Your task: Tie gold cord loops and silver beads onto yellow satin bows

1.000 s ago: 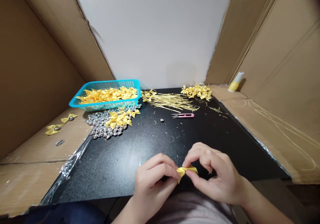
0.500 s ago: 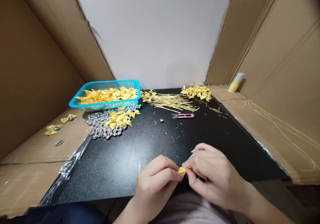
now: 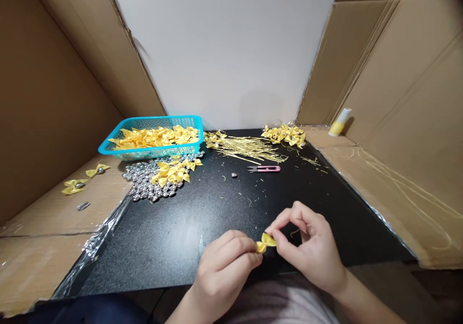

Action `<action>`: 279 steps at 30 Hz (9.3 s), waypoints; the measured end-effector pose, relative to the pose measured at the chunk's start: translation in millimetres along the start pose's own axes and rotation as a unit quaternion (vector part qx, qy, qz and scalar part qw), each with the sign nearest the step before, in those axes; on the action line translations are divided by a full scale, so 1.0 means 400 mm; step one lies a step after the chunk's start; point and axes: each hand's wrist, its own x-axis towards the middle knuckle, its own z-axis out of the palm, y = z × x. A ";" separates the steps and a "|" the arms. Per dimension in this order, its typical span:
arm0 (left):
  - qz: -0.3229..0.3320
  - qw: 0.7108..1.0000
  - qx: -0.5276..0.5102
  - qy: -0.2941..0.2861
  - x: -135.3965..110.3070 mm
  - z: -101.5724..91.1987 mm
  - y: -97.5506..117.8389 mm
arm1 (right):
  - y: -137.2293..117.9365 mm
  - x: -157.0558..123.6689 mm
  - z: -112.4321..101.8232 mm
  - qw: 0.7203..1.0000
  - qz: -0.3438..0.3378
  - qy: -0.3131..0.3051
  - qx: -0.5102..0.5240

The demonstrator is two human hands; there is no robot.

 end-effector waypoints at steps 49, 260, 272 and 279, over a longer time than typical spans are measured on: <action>-0.311 0.940 -0.137 0.010 0.007 0.013 0.010 | 0.011 0.020 -0.034 0.970 0.112 -0.114 0.185; -0.316 0.936 0.086 -0.125 0.103 -0.006 -0.252 | 0.157 0.281 0.034 0.857 0.303 -0.008 0.416; -0.304 0.948 0.026 -0.092 0.147 0.005 -0.353 | 0.217 0.256 0.083 0.892 0.280 0.013 0.355; -0.373 0.920 -0.110 -0.058 0.138 0.017 -0.329 | 0.202 0.252 0.094 0.893 0.278 -0.005 0.354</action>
